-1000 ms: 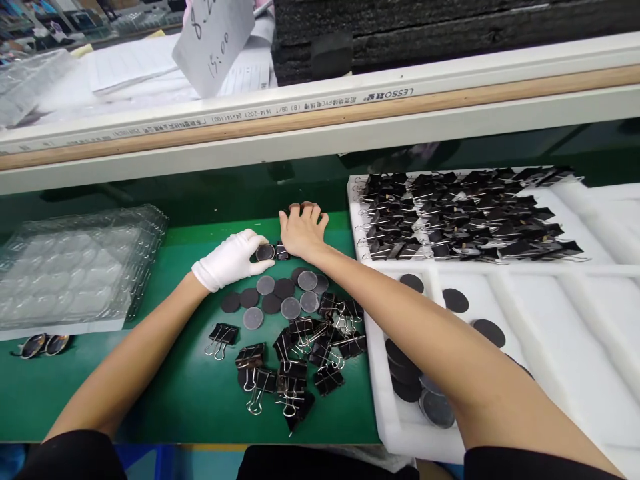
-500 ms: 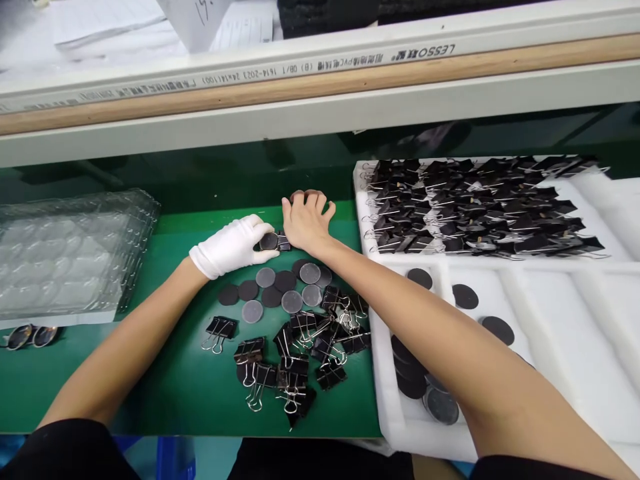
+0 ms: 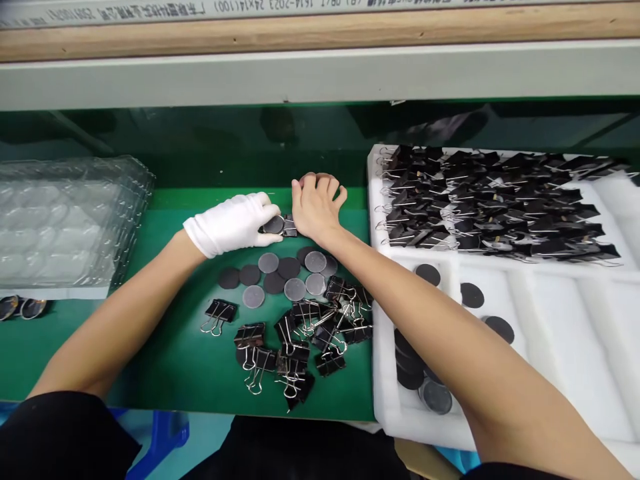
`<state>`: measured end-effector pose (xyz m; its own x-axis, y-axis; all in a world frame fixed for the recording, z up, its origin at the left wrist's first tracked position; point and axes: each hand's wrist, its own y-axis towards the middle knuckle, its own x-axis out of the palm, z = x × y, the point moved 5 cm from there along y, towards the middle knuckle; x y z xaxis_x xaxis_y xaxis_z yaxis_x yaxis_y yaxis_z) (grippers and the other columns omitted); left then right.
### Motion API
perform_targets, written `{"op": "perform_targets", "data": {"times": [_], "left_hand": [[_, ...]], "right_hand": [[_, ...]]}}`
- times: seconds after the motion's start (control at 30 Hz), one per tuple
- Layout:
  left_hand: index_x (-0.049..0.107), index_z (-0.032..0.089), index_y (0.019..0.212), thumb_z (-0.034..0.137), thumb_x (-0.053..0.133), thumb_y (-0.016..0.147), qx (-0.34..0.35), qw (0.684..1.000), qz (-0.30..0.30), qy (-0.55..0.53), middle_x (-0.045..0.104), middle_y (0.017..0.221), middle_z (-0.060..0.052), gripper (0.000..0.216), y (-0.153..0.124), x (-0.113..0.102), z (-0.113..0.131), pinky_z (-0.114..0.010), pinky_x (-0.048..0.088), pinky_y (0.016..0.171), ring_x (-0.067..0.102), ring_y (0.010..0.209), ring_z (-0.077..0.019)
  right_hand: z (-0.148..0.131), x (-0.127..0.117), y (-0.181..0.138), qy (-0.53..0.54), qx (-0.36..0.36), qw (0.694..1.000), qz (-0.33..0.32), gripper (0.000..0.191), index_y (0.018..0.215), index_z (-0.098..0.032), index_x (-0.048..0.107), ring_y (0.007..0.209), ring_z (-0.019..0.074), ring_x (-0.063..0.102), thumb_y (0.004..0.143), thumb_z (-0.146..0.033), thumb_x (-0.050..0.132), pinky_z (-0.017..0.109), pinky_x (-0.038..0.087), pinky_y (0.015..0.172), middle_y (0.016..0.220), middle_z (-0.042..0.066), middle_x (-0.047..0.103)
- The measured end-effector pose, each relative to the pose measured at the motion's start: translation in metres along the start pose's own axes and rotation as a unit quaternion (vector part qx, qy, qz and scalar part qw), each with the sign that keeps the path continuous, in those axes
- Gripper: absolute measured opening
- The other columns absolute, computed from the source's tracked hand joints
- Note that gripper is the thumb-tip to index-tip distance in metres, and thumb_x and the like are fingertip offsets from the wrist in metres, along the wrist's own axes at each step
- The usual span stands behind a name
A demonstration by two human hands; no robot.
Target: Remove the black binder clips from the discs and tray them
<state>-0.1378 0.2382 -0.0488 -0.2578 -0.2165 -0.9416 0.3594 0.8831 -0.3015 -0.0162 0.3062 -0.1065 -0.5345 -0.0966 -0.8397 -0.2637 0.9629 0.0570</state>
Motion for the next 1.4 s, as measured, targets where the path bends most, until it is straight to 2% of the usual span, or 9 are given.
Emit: {"op": "perform_targets", "data": {"times": [0.43, 0.63, 0.8, 0.9, 1.03, 1.13, 1.23, 1.3, 1.4], "left_hand": [[0.067, 0.012, 0.117, 0.056, 0.059, 0.094, -0.016, 0.997, 0.003, -0.074, 0.061, 0.115, -0.016, 0.050, 0.005, 0.008, 0.003, -0.039, 0.045, 0.083, 0.065, 0.104, -0.0343], [0.063, 0.014, 0.128, 0.058, 0.054, 0.095, -0.013, 0.996, 0.067, -0.063, 0.063, 0.120, -0.017, 0.056, -0.001, 0.016, 0.007, -0.041, 0.043, 0.086, 0.062, 0.110, -0.0356], [0.068, 0.015, 0.121, 0.056, 0.055, 0.093, -0.052, 0.992, 0.097, -0.064, 0.068, 0.111, -0.015, 0.051, -0.007, 0.012, 0.005, -0.040, 0.044, 0.081, 0.065, 0.103, -0.0340], [0.074, 0.012, 0.101, 0.071, 0.049, 0.090, -0.130, 0.989, 0.049, -0.055, 0.069, 0.091, -0.016, 0.065, -0.016, 0.000, -0.005, -0.041, 0.044, 0.077, 0.068, 0.090, -0.0360], [0.077, 0.012, 0.098, 0.080, 0.033, 0.092, -0.184, 0.979, -0.052, -0.076, 0.068, 0.082, -0.016, 0.082, -0.032, -0.012, -0.019, -0.046, 0.046, 0.080, 0.068, 0.089, -0.0383], [0.062, 0.022, 0.140, 0.053, 0.039, 0.100, -0.114, 0.992, -0.009, -0.058, 0.067, 0.123, -0.016, 0.055, -0.035, -0.019, -0.024, -0.048, 0.047, 0.090, 0.064, 0.110, -0.0380], [0.041, 0.045, 0.154, 0.028, 0.050, 0.095, 0.024, 0.998, -0.027, -0.060, 0.036, 0.164, -0.002, 0.063, -0.033, -0.009, -0.021, -0.043, 0.046, 0.098, 0.054, 0.127, -0.0323], [0.044, 0.050, 0.151, 0.025, 0.055, 0.091, 0.043, 0.996, -0.054, -0.059, 0.030, 0.166, 0.001, 0.066, -0.033, -0.003, -0.023, -0.041, 0.047, 0.098, 0.055, 0.125, -0.0306], [0.056, 0.041, 0.145, 0.035, 0.058, 0.090, 0.001, 0.998, -0.039, -0.039, 0.051, 0.147, -0.009, 0.055, -0.035, -0.004, -0.028, -0.045, 0.049, 0.094, 0.059, 0.114, -0.0322]], "right_hand": [[0.006, 0.005, 0.002, -0.026, -0.005, 1.000, 0.015, 0.062, 0.126, -0.020, 0.054, 0.135, 0.0320, 0.038, 0.107, -0.053, 0.006, 0.061, 0.023, 0.113, 0.138, 0.017, 0.049], [0.001, 0.008, 0.008, -0.018, 0.027, 0.999, -0.007, 0.053, 0.129, -0.019, 0.053, 0.137, 0.0330, 0.037, 0.108, -0.050, 0.015, 0.058, 0.023, 0.114, 0.141, 0.017, 0.048], [-0.019, -0.041, -0.007, 0.020, 0.002, 0.998, 0.064, 0.060, 0.132, -0.025, 0.054, 0.129, 0.0310, 0.044, 0.108, -0.049, 0.005, 0.054, 0.032, 0.108, 0.134, 0.013, 0.055], [-0.038, -0.075, -0.047, 0.050, -0.134, 0.986, -0.082, 0.049, 0.124, -0.024, 0.062, 0.114, 0.0291, 0.054, 0.106, -0.054, 0.028, 0.046, 0.042, 0.098, 0.120, 0.011, 0.063], [-0.050, -0.089, -0.128, -0.002, -0.300, 0.876, -0.378, 0.035, 0.116, -0.027, 0.072, 0.100, 0.0286, 0.061, 0.089, -0.050, 0.069, 0.044, 0.046, 0.093, 0.108, 0.008, 0.067], [-0.044, -0.081, -0.157, -0.078, -0.298, 0.858, -0.411, 0.033, 0.120, -0.023, 0.071, 0.105, 0.0317, 0.058, 0.093, -0.040, 0.066, 0.049, 0.045, 0.096, 0.114, 0.013, 0.064], [-0.044, -0.070, -0.162, -0.083, -0.295, 0.855, -0.419, 0.027, 0.112, -0.018, 0.071, 0.106, 0.0315, 0.055, 0.096, -0.037, 0.061, 0.050, 0.044, 0.095, 0.111, 0.014, 0.063], [-0.045, -0.068, -0.162, -0.058, -0.282, 0.855, -0.431, 0.025, 0.108, -0.019, 0.069, 0.104, 0.0299, 0.055, 0.094, -0.038, 0.064, 0.048, 0.044, 0.094, 0.106, 0.011, 0.064], [-0.045, -0.071, -0.161, -0.007, -0.222, 0.869, -0.442, 0.020, 0.103, -0.022, 0.068, 0.101, 0.0278, 0.056, 0.089, -0.035, 0.067, 0.044, 0.045, 0.088, 0.098, 0.008, 0.065]]}}
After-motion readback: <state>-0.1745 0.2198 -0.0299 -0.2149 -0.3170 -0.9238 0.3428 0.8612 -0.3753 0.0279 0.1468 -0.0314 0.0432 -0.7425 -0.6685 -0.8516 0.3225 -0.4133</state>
